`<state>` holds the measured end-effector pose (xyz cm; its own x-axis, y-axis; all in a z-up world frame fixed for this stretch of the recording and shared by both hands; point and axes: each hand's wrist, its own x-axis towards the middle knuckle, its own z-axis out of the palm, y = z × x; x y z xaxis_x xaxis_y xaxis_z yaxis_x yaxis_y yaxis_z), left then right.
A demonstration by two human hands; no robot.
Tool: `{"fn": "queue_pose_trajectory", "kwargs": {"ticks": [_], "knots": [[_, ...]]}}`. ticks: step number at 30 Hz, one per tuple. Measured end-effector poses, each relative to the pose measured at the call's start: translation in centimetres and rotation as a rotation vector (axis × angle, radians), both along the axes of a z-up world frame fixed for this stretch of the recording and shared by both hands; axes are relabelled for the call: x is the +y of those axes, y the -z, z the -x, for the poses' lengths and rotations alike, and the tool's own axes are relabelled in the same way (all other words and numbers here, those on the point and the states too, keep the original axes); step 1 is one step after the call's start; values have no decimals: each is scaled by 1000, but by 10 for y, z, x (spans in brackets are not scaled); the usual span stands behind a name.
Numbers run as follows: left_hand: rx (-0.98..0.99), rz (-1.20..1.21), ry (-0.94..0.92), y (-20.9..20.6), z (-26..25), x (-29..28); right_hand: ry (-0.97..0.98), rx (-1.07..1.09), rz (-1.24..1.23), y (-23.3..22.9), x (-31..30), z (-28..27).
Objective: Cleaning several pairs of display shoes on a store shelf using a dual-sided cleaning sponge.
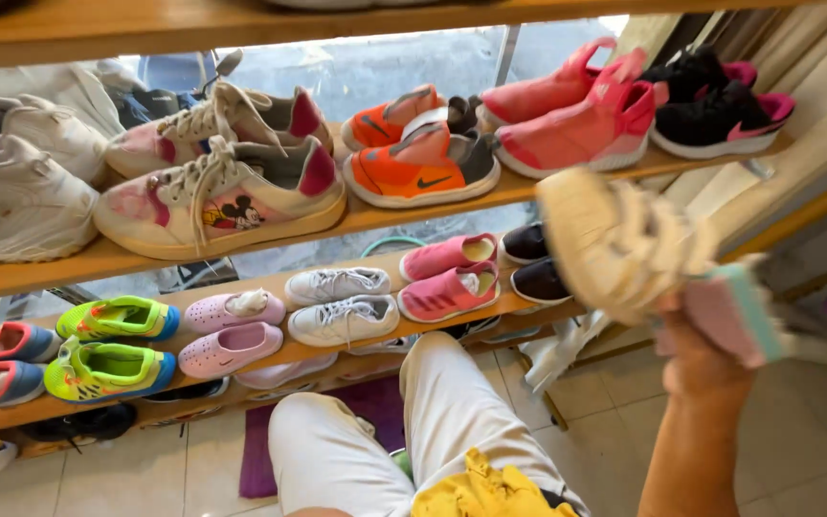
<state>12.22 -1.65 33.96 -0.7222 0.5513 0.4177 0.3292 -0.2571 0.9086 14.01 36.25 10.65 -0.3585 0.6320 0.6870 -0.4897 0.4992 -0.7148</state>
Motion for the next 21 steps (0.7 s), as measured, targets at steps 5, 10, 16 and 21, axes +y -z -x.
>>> {"fn": "queue_pose_trajectory", "kwargs": {"ticks": [5, 10, 16, 21], "knots": [[4, 31, -178, 87, -21, -21, -160, -286, 138, 13, -79, 4], [77, 47, -319, 177, -14, -37, -198, -472, 183, 47, -103, 17], [163, 76, -462, 239, 34, -20, -277, -574, 400, 80, -119, 19], [-68, -1, -419, 357, 62, 51, -364, -679, 564, 115, -137, 15]]}}
